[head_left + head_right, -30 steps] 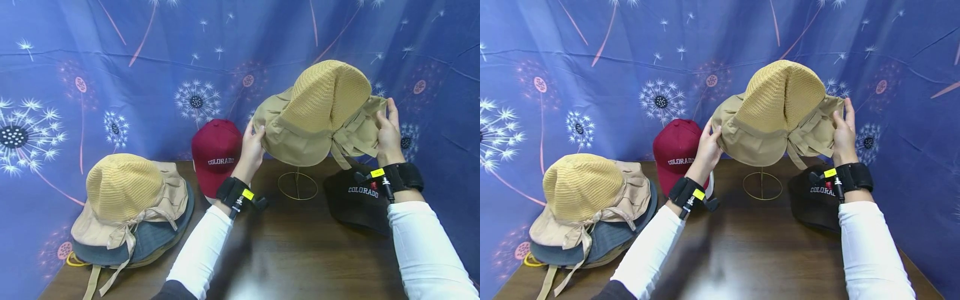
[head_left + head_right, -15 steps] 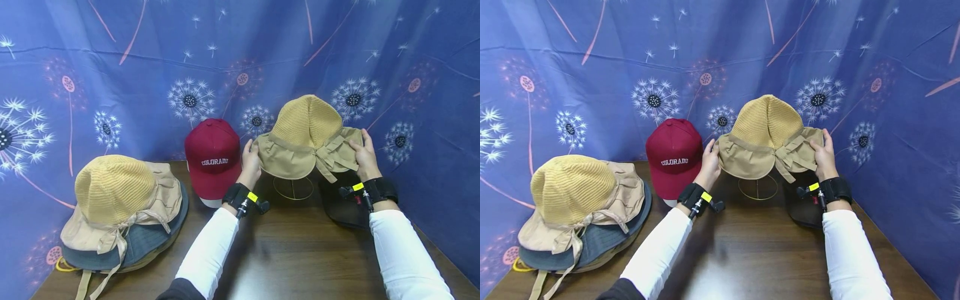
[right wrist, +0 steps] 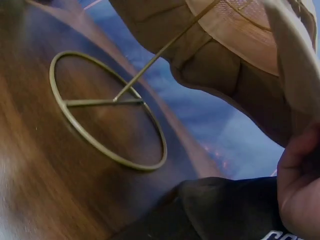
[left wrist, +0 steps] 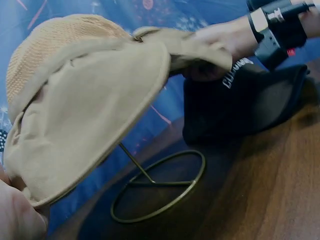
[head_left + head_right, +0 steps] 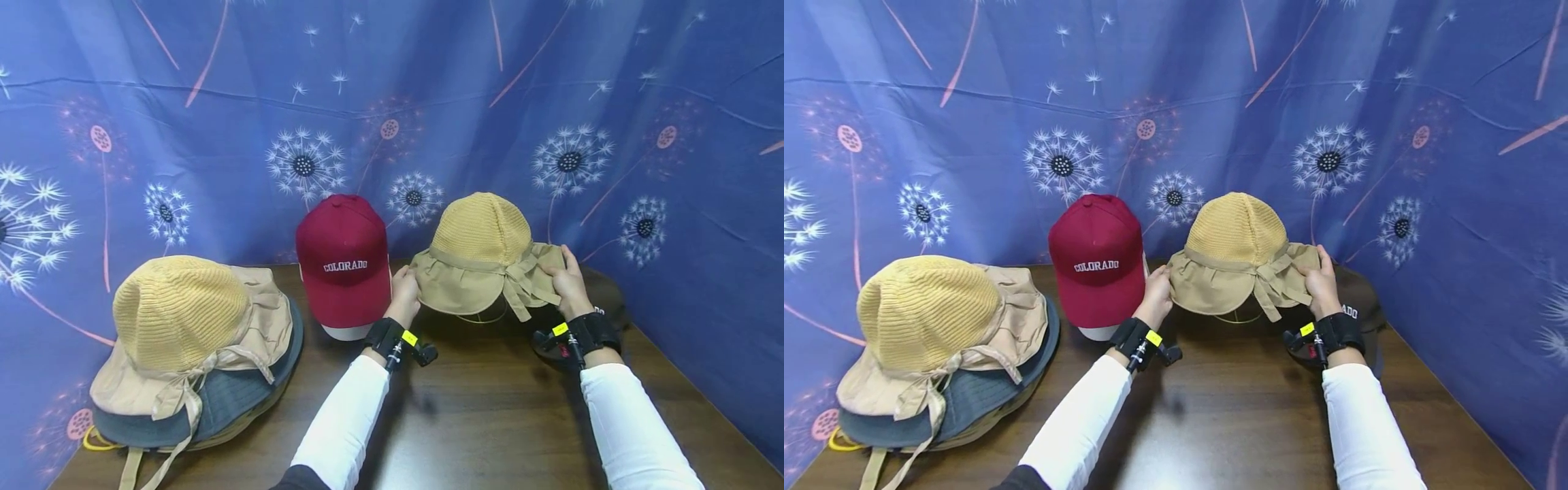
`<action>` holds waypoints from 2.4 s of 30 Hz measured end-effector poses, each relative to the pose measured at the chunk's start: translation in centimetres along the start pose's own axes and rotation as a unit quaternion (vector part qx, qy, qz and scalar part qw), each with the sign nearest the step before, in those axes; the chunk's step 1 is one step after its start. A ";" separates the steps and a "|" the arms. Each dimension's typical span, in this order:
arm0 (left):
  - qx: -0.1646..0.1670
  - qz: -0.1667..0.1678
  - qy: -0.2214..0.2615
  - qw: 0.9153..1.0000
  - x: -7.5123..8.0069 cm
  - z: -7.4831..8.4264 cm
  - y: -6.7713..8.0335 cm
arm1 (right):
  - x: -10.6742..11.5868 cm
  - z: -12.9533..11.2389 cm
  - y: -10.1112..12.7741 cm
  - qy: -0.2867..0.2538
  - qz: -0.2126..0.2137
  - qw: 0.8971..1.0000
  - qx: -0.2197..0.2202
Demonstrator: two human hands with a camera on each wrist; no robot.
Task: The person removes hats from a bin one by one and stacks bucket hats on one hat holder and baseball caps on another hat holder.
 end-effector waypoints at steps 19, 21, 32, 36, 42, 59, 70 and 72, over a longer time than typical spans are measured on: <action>0.035 -0.031 -0.005 0.999 1.6 -5.0 -3.4 | -0.1 0.1 0.2 0.205 0.056 0.977 0.031; 0.040 -0.038 -0.001 0.998 1.6 -4.8 -3.1 | -0.1 0.2 0.2 0.208 0.052 0.976 0.027; 0.082 -0.049 -0.002 0.995 -0.9 5.8 10.3 | 0.7 -0.9 1.3 0.102 0.008 0.994 0.026; 0.092 -0.069 -0.005 0.993 -1.2 6.8 11.9 | 0.8 -1.2 2.0 0.066 -0.025 0.997 -0.014; 0.102 -0.104 -0.011 0.989 -1.6 5.4 11.7 | 2.5 -2.2 4.0 0.243 -0.021 0.968 -0.064; -0.045 -0.133 -0.291 0.946 3.0 8.5 19.5 | 3.8 -4.9 8.9 0.461 0.096 0.874 0.122; -0.249 -0.225 -0.333 0.881 7.1 15.8 28.1 | 5.5 0.1 8.3 0.593 0.001 0.801 0.080; -0.294 -0.196 -0.345 0.869 9.1 17.6 29.0 | 5.7 0.1 8.5 0.598 0.002 0.796 0.091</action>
Point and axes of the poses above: each hand's wrist, its own y-axis away from the middle knuckle, its own x-axis out of the back of the hand, z = x × y, the point moved 8 cm from there along -y, towards the middle knuckle, and after that the axes turned 3 degrees about x, right-handed, at the moved point
